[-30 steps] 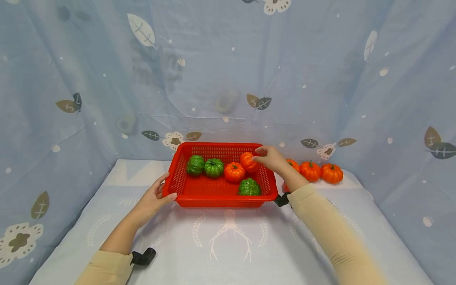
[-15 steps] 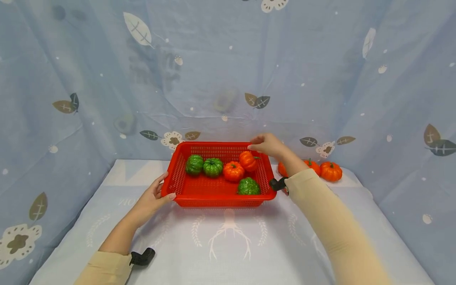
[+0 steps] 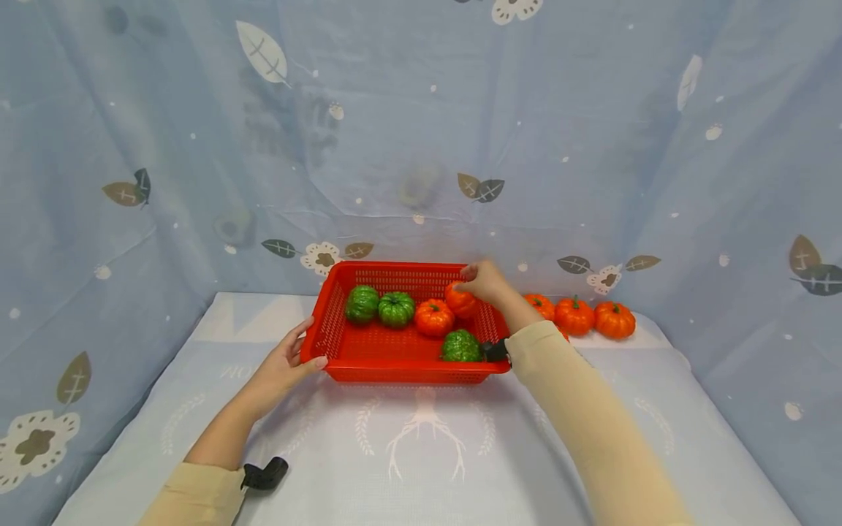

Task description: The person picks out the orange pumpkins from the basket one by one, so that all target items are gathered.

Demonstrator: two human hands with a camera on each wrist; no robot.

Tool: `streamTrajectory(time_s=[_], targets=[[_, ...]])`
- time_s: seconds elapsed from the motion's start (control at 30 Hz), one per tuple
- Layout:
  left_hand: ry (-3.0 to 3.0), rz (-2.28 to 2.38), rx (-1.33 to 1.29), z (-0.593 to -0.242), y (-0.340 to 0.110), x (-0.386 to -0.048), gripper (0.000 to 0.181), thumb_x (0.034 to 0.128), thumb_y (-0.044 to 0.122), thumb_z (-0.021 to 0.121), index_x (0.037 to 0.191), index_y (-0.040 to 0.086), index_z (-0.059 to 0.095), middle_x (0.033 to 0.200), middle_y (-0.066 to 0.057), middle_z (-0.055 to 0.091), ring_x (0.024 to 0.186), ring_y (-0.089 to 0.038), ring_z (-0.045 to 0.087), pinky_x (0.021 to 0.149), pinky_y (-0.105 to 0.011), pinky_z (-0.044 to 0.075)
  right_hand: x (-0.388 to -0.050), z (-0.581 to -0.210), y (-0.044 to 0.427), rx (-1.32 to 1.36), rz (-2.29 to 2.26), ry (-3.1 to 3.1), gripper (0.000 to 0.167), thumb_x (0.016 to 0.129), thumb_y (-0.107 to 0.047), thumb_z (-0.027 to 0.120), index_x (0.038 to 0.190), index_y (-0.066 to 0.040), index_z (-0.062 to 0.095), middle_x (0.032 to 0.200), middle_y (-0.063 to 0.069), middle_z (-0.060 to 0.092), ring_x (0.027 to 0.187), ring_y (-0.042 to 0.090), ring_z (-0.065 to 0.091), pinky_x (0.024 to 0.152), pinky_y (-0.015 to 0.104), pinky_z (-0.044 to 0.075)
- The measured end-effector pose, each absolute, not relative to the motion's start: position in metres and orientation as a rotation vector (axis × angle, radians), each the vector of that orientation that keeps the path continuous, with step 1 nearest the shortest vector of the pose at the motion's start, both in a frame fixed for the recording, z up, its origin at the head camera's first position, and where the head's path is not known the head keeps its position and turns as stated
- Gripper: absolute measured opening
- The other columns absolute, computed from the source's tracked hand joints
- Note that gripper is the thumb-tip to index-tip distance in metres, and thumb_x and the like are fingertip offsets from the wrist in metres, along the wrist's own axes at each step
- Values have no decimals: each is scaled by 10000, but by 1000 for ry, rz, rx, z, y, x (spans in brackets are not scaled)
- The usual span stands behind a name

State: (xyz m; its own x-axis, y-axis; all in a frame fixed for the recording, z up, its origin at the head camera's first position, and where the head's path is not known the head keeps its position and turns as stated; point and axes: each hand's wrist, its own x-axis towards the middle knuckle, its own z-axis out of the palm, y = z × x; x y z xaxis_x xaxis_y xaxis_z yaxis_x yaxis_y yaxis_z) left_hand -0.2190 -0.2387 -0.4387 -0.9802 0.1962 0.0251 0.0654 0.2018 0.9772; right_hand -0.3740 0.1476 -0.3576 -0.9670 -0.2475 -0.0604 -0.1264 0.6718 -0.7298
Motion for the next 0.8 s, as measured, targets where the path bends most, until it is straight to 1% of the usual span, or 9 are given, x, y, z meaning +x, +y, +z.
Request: streamTrajectory(time_s=[0.17,0.3,0.47,0.8], targets=[[2355,1893,252,-440,-239,-220,881,954,137,684,1618,158,106,1578,-211,304,1408,-406,374,987,-272,501,-378,-368,145,-308,-1070,2802,510,901,-141,750,1313,98,568,1308,254,582,1210,381,548,1012,457,480],[2359,1886,233,-440,-240,-220,881,952,143,688,1618,175,112,1581,-202,302,1411,-403,373,999,-302,498,-381,-370,141,-302,-970,2838,531,885,-156,770,1314,85,570,1314,240,591,1221,367,548,1028,444,468],[2359,1893,243,-439,-240,-219,880,952,130,686,1619,173,112,1577,-215,302,1408,-412,375,998,-289,495,-381,-368,141,-299,-889,2850,551,875,-170,784,1327,62,570,1341,218,583,1239,358,537,1043,441,456],[2344,1917,249,-439,-239,-218,879,952,109,685,1619,173,117,1572,-225,309,1406,-415,377,981,-252,498,-381,-369,142,-307,-927,2863,537,836,-146,816,1276,77,605,1297,213,615,1221,350,557,1043,427,461]])
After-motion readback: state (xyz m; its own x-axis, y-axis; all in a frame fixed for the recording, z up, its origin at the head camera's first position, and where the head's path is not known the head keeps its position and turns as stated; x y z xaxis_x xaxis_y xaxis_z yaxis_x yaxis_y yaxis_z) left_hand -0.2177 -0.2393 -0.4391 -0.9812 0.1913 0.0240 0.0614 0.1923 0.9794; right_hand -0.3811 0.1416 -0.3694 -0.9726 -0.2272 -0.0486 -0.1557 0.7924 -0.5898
